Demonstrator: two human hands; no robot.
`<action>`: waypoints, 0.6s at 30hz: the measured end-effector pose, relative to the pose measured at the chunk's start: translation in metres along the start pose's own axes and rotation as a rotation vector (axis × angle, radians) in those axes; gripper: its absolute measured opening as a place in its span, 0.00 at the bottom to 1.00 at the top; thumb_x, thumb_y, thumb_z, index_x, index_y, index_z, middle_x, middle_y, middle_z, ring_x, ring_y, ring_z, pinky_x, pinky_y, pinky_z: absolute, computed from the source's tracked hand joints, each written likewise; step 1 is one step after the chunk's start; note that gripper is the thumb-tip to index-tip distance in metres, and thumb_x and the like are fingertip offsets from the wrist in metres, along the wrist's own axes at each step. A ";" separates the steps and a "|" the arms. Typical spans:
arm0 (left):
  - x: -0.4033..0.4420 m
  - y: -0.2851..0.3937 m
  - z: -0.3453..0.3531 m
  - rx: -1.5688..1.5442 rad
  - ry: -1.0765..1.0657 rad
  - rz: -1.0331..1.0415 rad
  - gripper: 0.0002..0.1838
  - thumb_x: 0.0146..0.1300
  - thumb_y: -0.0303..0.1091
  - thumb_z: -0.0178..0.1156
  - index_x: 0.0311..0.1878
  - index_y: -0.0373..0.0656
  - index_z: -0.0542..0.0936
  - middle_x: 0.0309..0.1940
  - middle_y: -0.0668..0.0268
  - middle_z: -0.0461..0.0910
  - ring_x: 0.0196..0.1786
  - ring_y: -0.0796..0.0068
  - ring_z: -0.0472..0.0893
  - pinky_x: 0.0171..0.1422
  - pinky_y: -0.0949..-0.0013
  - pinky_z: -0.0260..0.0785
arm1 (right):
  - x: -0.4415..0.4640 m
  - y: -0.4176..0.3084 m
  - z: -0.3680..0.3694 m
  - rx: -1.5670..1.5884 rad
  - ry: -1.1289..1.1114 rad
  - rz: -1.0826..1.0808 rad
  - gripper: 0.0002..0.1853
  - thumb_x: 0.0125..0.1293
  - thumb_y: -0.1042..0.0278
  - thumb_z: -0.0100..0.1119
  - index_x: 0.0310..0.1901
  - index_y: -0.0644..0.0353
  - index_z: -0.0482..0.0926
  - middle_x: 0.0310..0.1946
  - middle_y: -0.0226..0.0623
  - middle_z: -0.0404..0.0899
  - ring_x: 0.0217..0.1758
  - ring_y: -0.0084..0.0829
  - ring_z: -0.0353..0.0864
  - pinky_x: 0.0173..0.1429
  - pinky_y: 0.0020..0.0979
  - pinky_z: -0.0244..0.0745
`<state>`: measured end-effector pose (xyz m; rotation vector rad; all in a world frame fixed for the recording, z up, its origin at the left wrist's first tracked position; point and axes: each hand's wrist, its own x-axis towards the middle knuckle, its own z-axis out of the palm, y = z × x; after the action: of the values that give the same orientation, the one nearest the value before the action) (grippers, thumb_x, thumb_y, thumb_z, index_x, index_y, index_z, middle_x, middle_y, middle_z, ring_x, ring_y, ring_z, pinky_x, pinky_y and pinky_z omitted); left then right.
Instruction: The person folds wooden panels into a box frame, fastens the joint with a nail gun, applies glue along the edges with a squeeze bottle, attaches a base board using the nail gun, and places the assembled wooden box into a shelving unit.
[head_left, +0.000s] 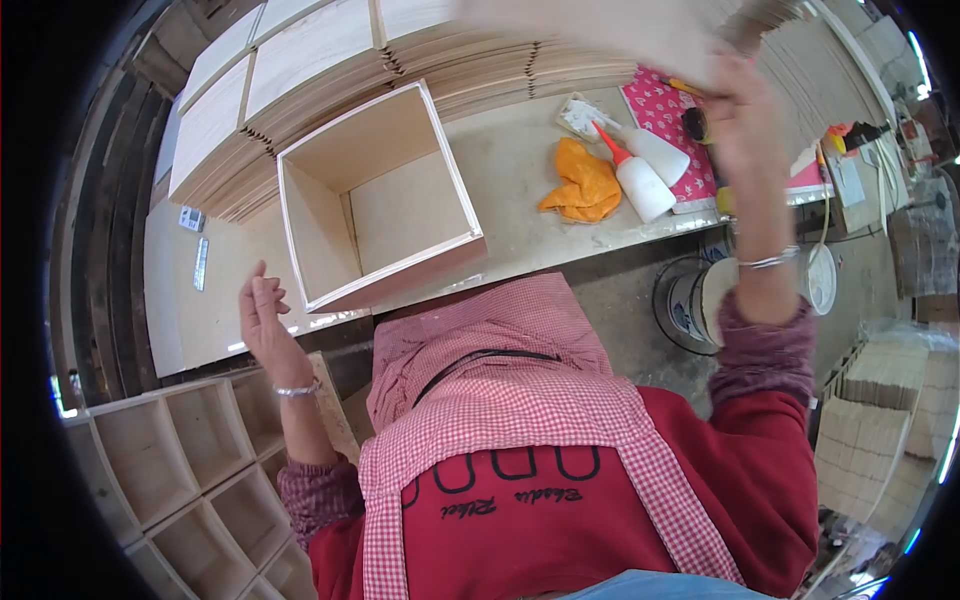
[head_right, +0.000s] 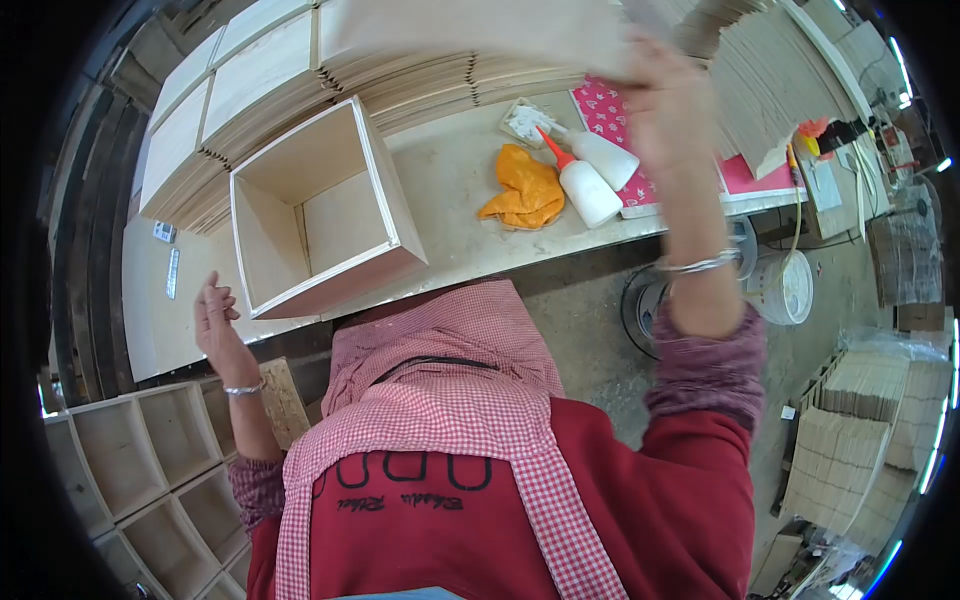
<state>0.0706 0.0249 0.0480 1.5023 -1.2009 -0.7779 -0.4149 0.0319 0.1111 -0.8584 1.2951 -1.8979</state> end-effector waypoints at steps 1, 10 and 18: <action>-0.001 0.010 -0.003 -0.061 -0.028 0.094 0.18 0.74 0.39 0.50 0.59 0.37 0.76 0.38 0.68 0.78 0.39 0.82 0.72 0.46 0.78 0.64 | -0.022 0.010 0.034 0.000 -0.084 0.039 0.19 0.63 0.82 0.51 0.56 0.71 0.74 0.50 0.47 0.77 0.50 0.33 0.79 0.57 0.28 0.78; -0.027 0.037 -0.003 -0.449 -0.237 0.038 0.26 0.68 0.25 0.52 0.69 0.31 0.63 0.47 0.61 0.74 0.42 0.79 0.73 0.49 0.79 0.65 | -0.115 0.072 0.144 0.064 -0.326 0.257 0.15 0.66 0.81 0.52 0.54 0.68 0.77 0.44 0.39 0.81 0.38 0.20 0.79 0.44 0.18 0.78; -0.026 0.039 0.006 -0.378 -0.302 0.073 0.28 0.64 0.21 0.58 0.68 0.35 0.68 0.48 0.62 0.74 0.42 0.76 0.73 0.49 0.78 0.66 | -0.107 0.060 0.137 -0.006 -0.274 0.201 0.16 0.66 0.82 0.53 0.55 0.66 0.78 0.44 0.36 0.82 0.37 0.18 0.77 0.43 0.15 0.75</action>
<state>0.0464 0.0485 0.0811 1.0514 -1.2364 -1.1403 -0.2342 0.0342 0.0782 -0.9182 1.1723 -1.5615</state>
